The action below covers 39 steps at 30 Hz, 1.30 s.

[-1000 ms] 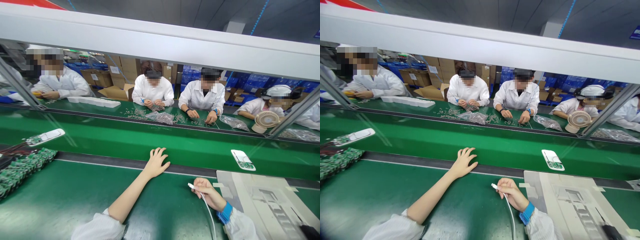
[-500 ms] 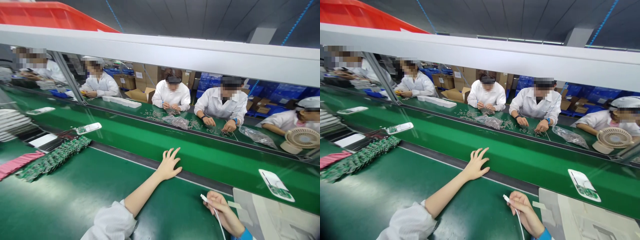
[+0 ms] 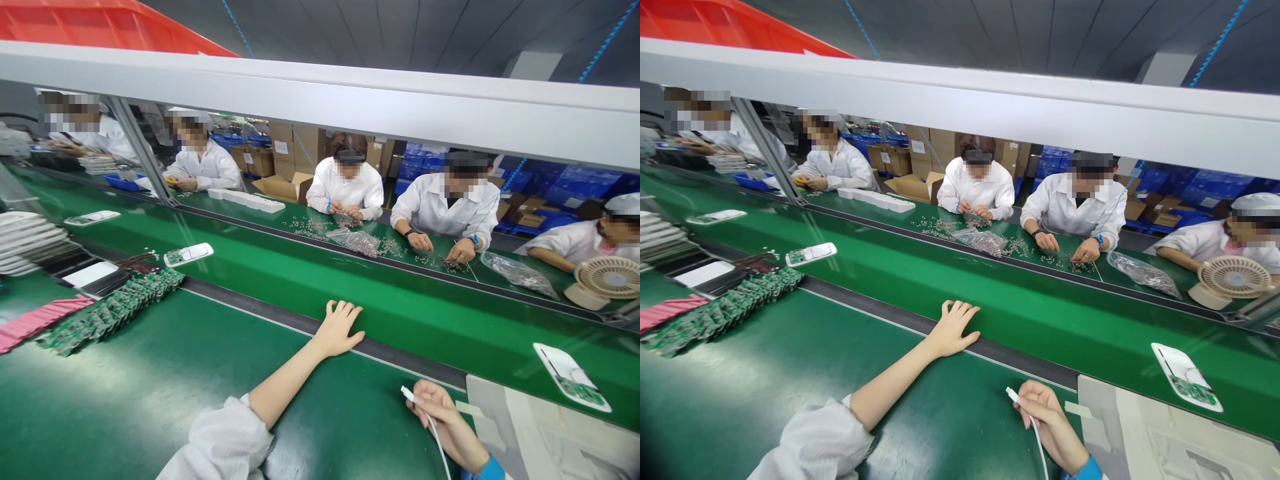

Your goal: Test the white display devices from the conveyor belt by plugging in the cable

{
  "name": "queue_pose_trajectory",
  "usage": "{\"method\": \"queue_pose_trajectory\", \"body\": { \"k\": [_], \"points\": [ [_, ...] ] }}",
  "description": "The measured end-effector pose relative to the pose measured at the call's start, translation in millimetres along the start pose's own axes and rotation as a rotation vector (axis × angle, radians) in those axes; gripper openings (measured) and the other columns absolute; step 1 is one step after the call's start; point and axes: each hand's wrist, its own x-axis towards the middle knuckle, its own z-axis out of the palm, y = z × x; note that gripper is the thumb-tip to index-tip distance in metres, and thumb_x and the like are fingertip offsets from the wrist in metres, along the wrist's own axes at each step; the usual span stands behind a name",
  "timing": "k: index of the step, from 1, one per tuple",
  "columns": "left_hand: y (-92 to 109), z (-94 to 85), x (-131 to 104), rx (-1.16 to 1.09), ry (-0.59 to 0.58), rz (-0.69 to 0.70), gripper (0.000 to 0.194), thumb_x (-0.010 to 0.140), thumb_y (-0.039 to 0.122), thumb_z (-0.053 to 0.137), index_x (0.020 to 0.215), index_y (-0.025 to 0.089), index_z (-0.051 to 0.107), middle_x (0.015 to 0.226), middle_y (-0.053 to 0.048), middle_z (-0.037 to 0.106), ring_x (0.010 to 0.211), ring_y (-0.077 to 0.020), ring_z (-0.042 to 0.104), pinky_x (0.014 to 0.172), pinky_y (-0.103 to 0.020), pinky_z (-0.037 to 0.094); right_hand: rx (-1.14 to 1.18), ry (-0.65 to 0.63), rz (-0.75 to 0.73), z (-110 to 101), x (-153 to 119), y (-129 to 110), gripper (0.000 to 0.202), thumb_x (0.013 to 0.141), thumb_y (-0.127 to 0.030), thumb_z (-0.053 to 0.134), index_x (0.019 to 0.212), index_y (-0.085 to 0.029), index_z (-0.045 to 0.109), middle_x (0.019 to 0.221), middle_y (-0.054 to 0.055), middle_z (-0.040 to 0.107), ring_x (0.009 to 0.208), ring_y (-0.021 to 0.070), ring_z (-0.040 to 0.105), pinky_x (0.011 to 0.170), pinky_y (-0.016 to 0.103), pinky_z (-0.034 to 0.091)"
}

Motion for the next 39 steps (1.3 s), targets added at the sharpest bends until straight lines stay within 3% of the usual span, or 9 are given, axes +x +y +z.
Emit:
{"method": "queue_pose_trajectory", "body": {
  "k": [2, 5, 13, 19, 24, 28, 34, 39],
  "points": [
    [0.1, 0.1, -0.1, -0.007, -0.017, 0.003, 0.037, 0.079, 0.041, 0.046, 0.109, 0.02, 0.051, 0.096, -0.007, 0.053, 0.094, -0.0236, 0.043, 0.093, -0.047, 0.021, 0.004, -0.005, 0.002, 0.2, -0.2, -0.5, 0.008, 0.073, -0.025, 0.065, 0.074, -0.018, 0.062, 0.044, -0.003, 0.048, 0.049, 0.0125, 0.043, 0.073, 0.031, 0.038],
    [0.1, 0.8, 0.0, 0.002, -0.01, 0.003, 0.03, 0.079, 0.042, 0.047, 0.096, 0.02, 0.056, 0.097, -0.007, 0.052, 0.097, -0.0244, 0.042, 0.092, -0.047, 0.021, 0.01, -0.011, 0.003, 0.5, -0.6, -1.2, 0.007, 0.073, -0.024, 0.065, 0.073, -0.018, 0.062, 0.045, -0.003, 0.048, 0.05, 0.0124, 0.044, 0.071, 0.03, 0.038],
    [0.5, 1.6, 0.7, -0.01, -0.009, 0.004, 0.027, 0.078, 0.04, 0.048, 0.096, 0.02, 0.056, 0.098, -0.006, 0.053, 0.098, -0.0244, 0.043, 0.093, -0.047, 0.02, 0.015, -0.007, 0.004, 0.9, 0.8, -2.9, 0.007, 0.073, -0.024, 0.065, 0.073, -0.018, 0.062, 0.047, -0.003, 0.05, 0.051, 0.0123, 0.045, 0.067, 0.029, 0.037],
    [0.6, 2.3, 0.3, -0.042, -0.023, 0.018, 0.028, 0.08, 0.038, 0.047, 0.1, 0.02, 0.053, 0.094, -0.005, 0.057, 0.091, -0.0209, 0.047, 0.094, -0.047, 0.019, -0.012, 0.007, 0.021, 4.9, -0.3, -7.9, 0.013, 0.069, -0.028, 0.068, 0.071, -0.017, 0.063, 0.056, 0.001, 0.059, 0.045, 0.0089, 0.038, 0.057, 0.026, 0.033],
    [1.4, 2.4, -0.1, -0.025, -0.011, 0.025, 0.023, 0.08, 0.038, 0.047, 0.09, 0.02, 0.057, 0.1, -0.007, 0.056, 0.1, -0.0231, 0.044, 0.093, -0.046, 0.02, -0.008, 0.021, -0.004, 3.8, -0.3, -4.8, 0.013, 0.069, -0.028, 0.068, 0.069, -0.017, 0.063, 0.041, -0.002, 0.049, 0.05, 0.0132, 0.043, 0.065, 0.028, 0.034],
    [1.6, 1.8, -0.1, -0.055, -0.031, 0.026, 0.027, 0.081, 0.037, 0.046, 0.098, 0.019, 0.056, 0.094, -0.005, 0.057, 0.091, -0.0208, 0.048, 0.093, -0.046, 0.021, -0.001, -0.001, -0.016, 3.4, -0.4, -4.0, 0.009, 0.071, -0.025, 0.067, 0.072, -0.017, 0.063, 0.044, -0.003, 0.05, 0.05, 0.0119, 0.043, 0.065, 0.028, 0.034],
    [0.7, 2.3, -0.4, -0.053, -0.004, 0.04, 0.022, 0.081, 0.036, 0.047, 0.087, 0.019, 0.06, 0.099, -0.006, 0.057, 0.102, -0.0226, 0.044, 0.092, -0.045, 0.022, 0.011, -0.008, 0.006, 8.3, -3.3, -11.1, 0.01, 0.07, -0.026, 0.068, 0.072, -0.017, 0.063, 0.046, -0.002, 0.053, 0.048, 0.0106, 0.042, 0.066, 0.027, 0.035],
    [1.3, 1.1, -0.1, -0.077, -0.025, 0.05, 0.022, 0.081, 0.033, 0.047, 0.095, 0.02, 0.058, 0.093, -0.003, 0.06, 0.091, -0.0189, 0.049, 0.094, -0.045, 0.02, 0.019, -0.01, -0.007, 6.7, -2.2, -8.0, 0.009, 0.071, -0.024, 0.067, 0.072, -0.017, 0.063, 0.042, -0.003, 0.05, 0.05, 0.0112, 0.044, 0.069, 0.027, 0.035]
  ]
}}
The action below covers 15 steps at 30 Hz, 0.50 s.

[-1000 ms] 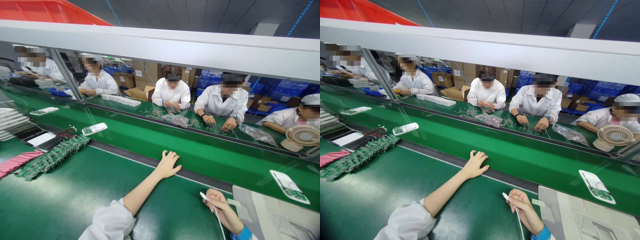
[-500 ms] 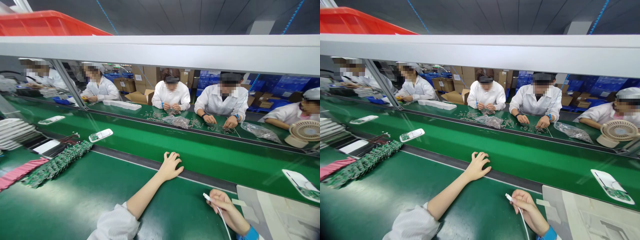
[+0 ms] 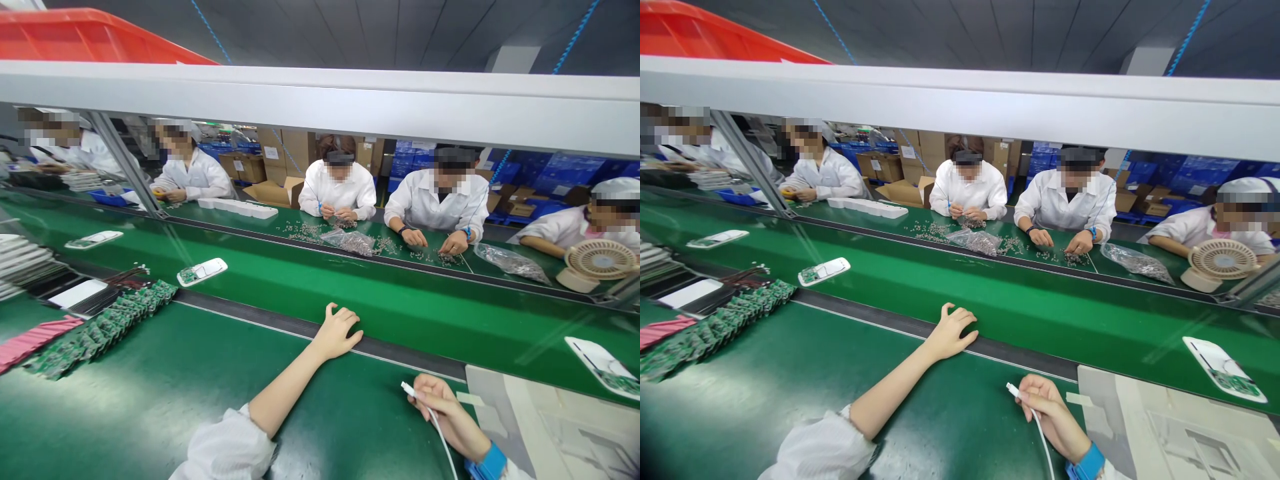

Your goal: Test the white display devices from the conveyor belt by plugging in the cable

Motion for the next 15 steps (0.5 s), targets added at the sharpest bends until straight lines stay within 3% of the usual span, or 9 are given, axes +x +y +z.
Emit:
{"method": "queue_pose_trajectory", "body": {
  "k": [6, 11, 15],
  "points": [
    [-0.2, -0.5, 0.1, 0.049, 0.08, -0.016, 0.021, 0.079, 0.036, 0.05, 0.078, 0.018, 0.062, 0.115, -0.01, 0.05, 0.11, -0.0266, 0.038, 0.091, -0.046, 0.023, 0.018, -0.011, -0.007, -3.4, 1.0, 3.8, 0.005, 0.074, -0.02, 0.065, 0.073, -0.016, 0.062, 0.045, -0.003, 0.052, 0.049, 0.0092, 0.043, 0.069, 0.026, 0.036],
    [-2.1, 1.5, 0.0, 0.01, 0.024, -0.007, 0.023, 0.082, 0.034, 0.047, 0.093, 0.019, 0.06, 0.089, -0.005, 0.058, 0.088, -0.0194, 0.048, 0.094, -0.047, 0.02, 0.018, -0.007, -0.008, -1.2, 1.2, 0.6, 0.005, 0.072, -0.02, 0.066, 0.072, -0.016, 0.063, 0.046, -0.003, 0.053, 0.05, 0.0089, 0.044, 0.068, 0.024, 0.036],
    [-1.7, 2.1, 0.3, 0.007, 0.042, -0.005, 0.021, 0.081, 0.033, 0.047, 0.086, 0.019, 0.062, 0.095, -0.006, 0.058, 0.096, -0.021, 0.046, 0.093, -0.046, 0.02, 0.009, 0.006, -0.002, -1.3, 0.9, 0.4, 0.006, 0.071, -0.021, 0.067, 0.072, -0.016, 0.064, 0.044, -0.003, 0.051, 0.051, 0.01, 0.045, 0.067, 0.024, 0.035]
  ]
}}
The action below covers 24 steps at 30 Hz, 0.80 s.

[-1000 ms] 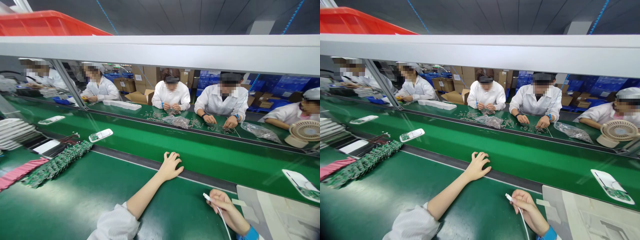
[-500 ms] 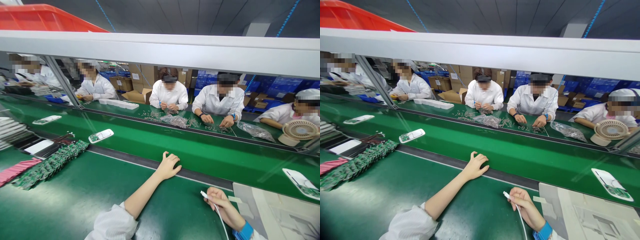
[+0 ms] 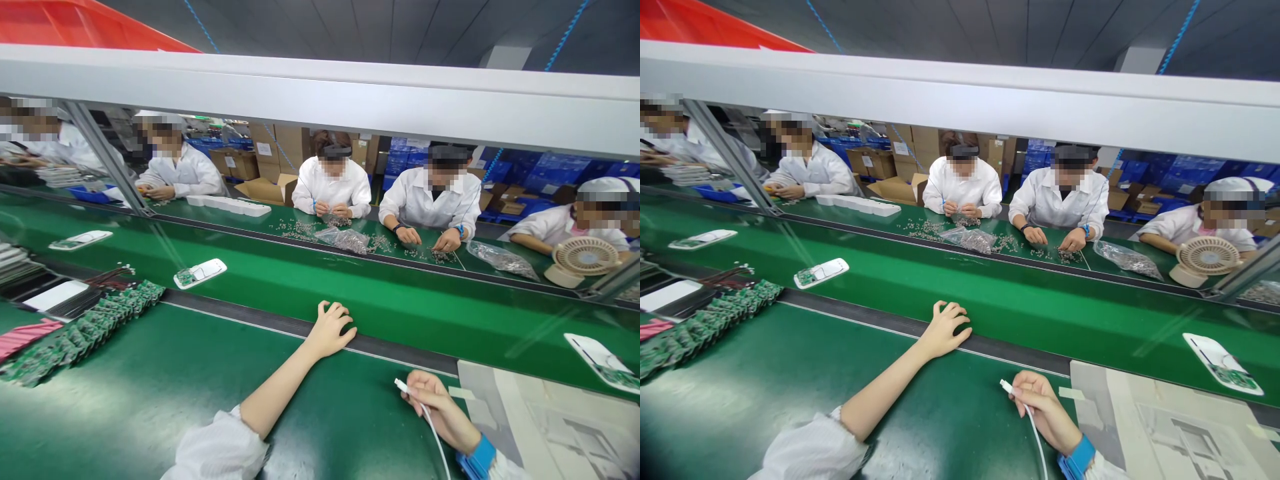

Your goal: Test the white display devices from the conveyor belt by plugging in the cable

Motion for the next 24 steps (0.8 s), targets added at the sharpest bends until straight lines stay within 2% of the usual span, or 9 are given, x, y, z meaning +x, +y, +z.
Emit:
{"method": "queue_pose_trajectory", "body": {
  "k": [3, 8, 13, 24],
  "points": [
    [0.4, -0.3, 0.3, 0.015, 0.027, -0.003, 0.021, 0.081, 0.034, 0.048, 0.084, 0.019, 0.062, 0.105, -0.008, 0.055, 0.104, -0.0236, 0.041, 0.092, -0.046, 0.02, 0.003, 0.002, -0.001, -1.4, 0.1, 1.7, 0.006, 0.071, -0.021, 0.067, 0.071, -0.016, 0.063, 0.044, -0.003, 0.051, 0.051, 0.0105, 0.046, 0.065, 0.024, 0.035],
    [-0.7, -0.2, 0.7, -0.003, -0.025, 0.006, 0.024, 0.082, 0.034, 0.046, 0.095, 0.018, 0.059, 0.088, -0.005, 0.057, 0.087, -0.0196, 0.047, 0.09, -0.045, 0.023, 0.028, -0.009, -0.01, -3.8, 2.1, 4.7, 0.004, 0.072, -0.019, 0.065, 0.073, -0.016, 0.063, 0.045, -0.003, 0.051, 0.05, 0.0097, 0.045, 0.065, 0.025, 0.035],
    [-1.5, 0.9, 1.7, -0.011, -0.028, 0.012, 0.022, 0.082, 0.033, 0.046, 0.089, 0.019, 0.062, 0.089, -0.005, 0.056, 0.091, -0.0196, 0.045, 0.089, -0.043, 0.022, 0.033, -0.011, -0.012, -5.3, 2.4, 6.1, 0.003, 0.073, -0.019, 0.065, 0.073, -0.016, 0.063, 0.044, -0.004, 0.05, 0.05, 0.0099, 0.044, 0.067, 0.026, 0.035],
    [-1.8, 2.0, 1.4, -0.022, -0.043, 0.029, 0.024, 0.083, 0.033, 0.045, 0.091, 0.02, 0.063, 0.089, -0.005, 0.057, 0.089, -0.019, 0.046, 0.089, -0.043, 0.022, 0.027, -0.026, -0.013, -5.4, 1.4, 5.2, 0.002, 0.074, -0.018, 0.064, 0.074, -0.016, 0.063, 0.044, -0.004, 0.051, 0.052, 0.0105, 0.046, 0.07, 0.026, 0.035]
  ]
}}
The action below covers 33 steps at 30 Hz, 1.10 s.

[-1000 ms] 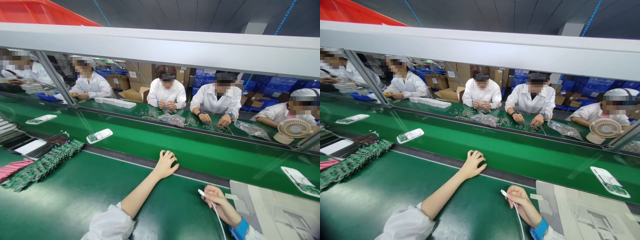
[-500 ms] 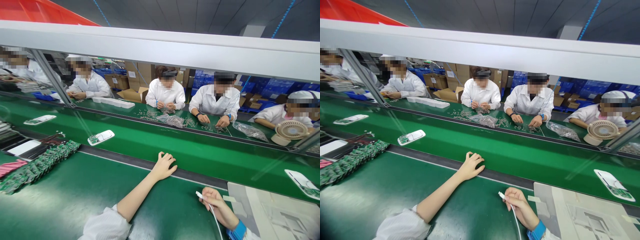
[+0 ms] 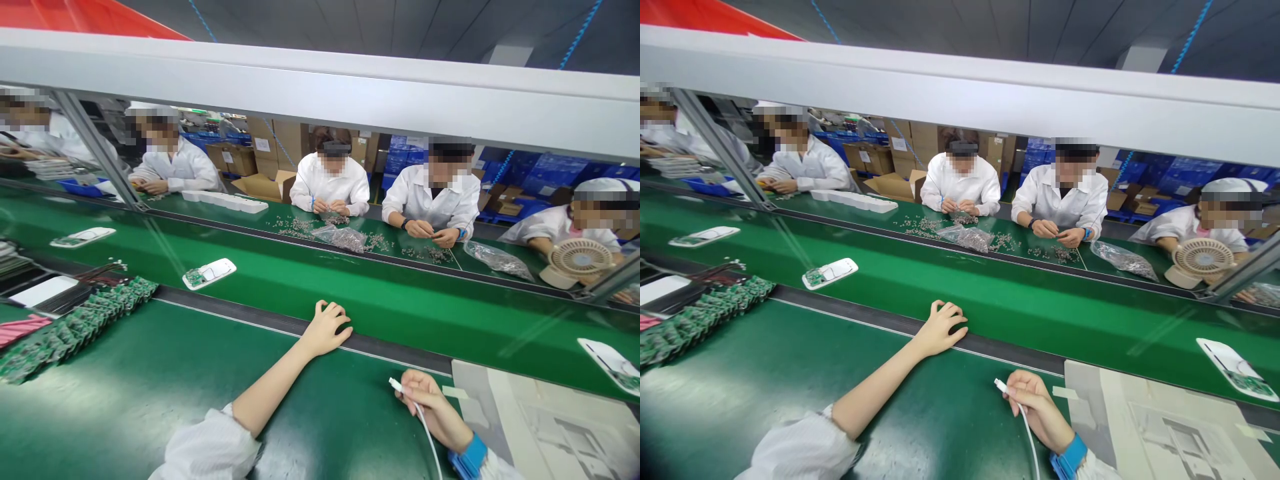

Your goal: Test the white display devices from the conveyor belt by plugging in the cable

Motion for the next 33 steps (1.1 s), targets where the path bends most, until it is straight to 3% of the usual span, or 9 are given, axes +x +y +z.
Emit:
{"method": "queue_pose_trajectory", "body": {
  "k": [11, 17, 22, 27, 31, 33],
  "points": [
    [-0.6, -0.5, -1.9, -0.018, 0.019, -0.008, 0.024, 0.083, 0.034, 0.045, 0.087, 0.02, 0.064, 0.085, -0.004, 0.059, 0.087, -0.0182, 0.048, 0.089, -0.041, 0.024, -0.027, 0.035, 0.014, 2.1, -2.3, -1.9, 0.008, 0.072, -0.022, 0.066, 0.073, -0.016, 0.061, 0.049, -0.002, 0.053, 0.047, 0.0094, 0.04, 0.059, 0.025, 0.034],
    [-11.2, -0.6, -2.7, 0.018, 0.112, -0.193, 0.02, 0.082, 0.025, 0.045, 0.088, 0.022, 0.063, 0.084, -0.002, 0.063, 0.087, -0.0179, 0.051, 0.087, -0.037, 0.029, -0.06, 0.035, 0.023, 1.2, -2.9, -2.2, 0.009, 0.072, -0.024, 0.066, 0.074, -0.016, 0.061, 0.049, -0.001, 0.052, 0.048, 0.0105, 0.038, 0.055, 0.026, 0.031],
    [-61.8, -20.3, -18.2, 0.119, 0.211, -0.442, 0.025, 0.078, 0.022, 0.043, 0.095, 0.019, 0.061, 0.095, -0.005, 0.063, 0.094, -0.0209, 0.051, 0.085, -0.035, 0.035, -0.046, 0.004, 0.024, -0.1, -0.6, -2.3, 0.009, 0.074, -0.025, 0.064, 0.074, -0.016, 0.061, 0.052, -0.001, 0.054, 0.047, 0.0084, 0.037, 0.054, 0.023, 0.03],
    [-138.6, -72.3, -49.1, 0.275, 0.273, -0.71, 0.037, 0.077, 0.025, 0.04, 0.109, 0.011, 0.052, 0.11, -0.013, 0.056, 0.105, -0.0253, 0.048, 0.089, -0.035, 0.035, -0.018, -0.007, 0.044, -0.5, 1.0, -1.0, 0.011, 0.073, -0.025, 0.066, 0.074, -0.015, 0.062, 0.058, 0.0, 0.058, 0.045, 0.0069, 0.035, 0.05, 0.023, 0.029],
    [-191.4, -120.9, -66.3, 0.366, 0.18, -0.847, 0.041, 0.072, 0.03, 0.047, 0.106, 0.009, 0.052, 0.102, -0.017, 0.058, 0.098, -0.031, 0.051, 0.079, -0.037, 0.039, 0.007, 0.017, 0.036, 2.9, 1.2, -3.0, 0.015, 0.068, -0.028, 0.07, 0.07, -0.016, 0.062, 0.051, -0.001, 0.053, 0.046, 0.0093, 0.039, 0.052, 0.024, 0.032],
    [-211.0, -136.6, -72.2, 0.378, 0.086, -0.873, 0.044, 0.066, 0.035, 0.054, 0.101, 0.008, 0.053, 0.095, -0.016, 0.06, 0.092, -0.0315, 0.054, 0.074, -0.035, 0.04, 0.006, 0.037, 0.038, 4.7, 1.3, -4.6, 0.017, 0.066, -0.03, 0.072, 0.068, -0.016, 0.062, 0.051, 0.0, 0.054, 0.045, 0.0098, 0.04, 0.05, 0.025, 0.033]
  ]
}}
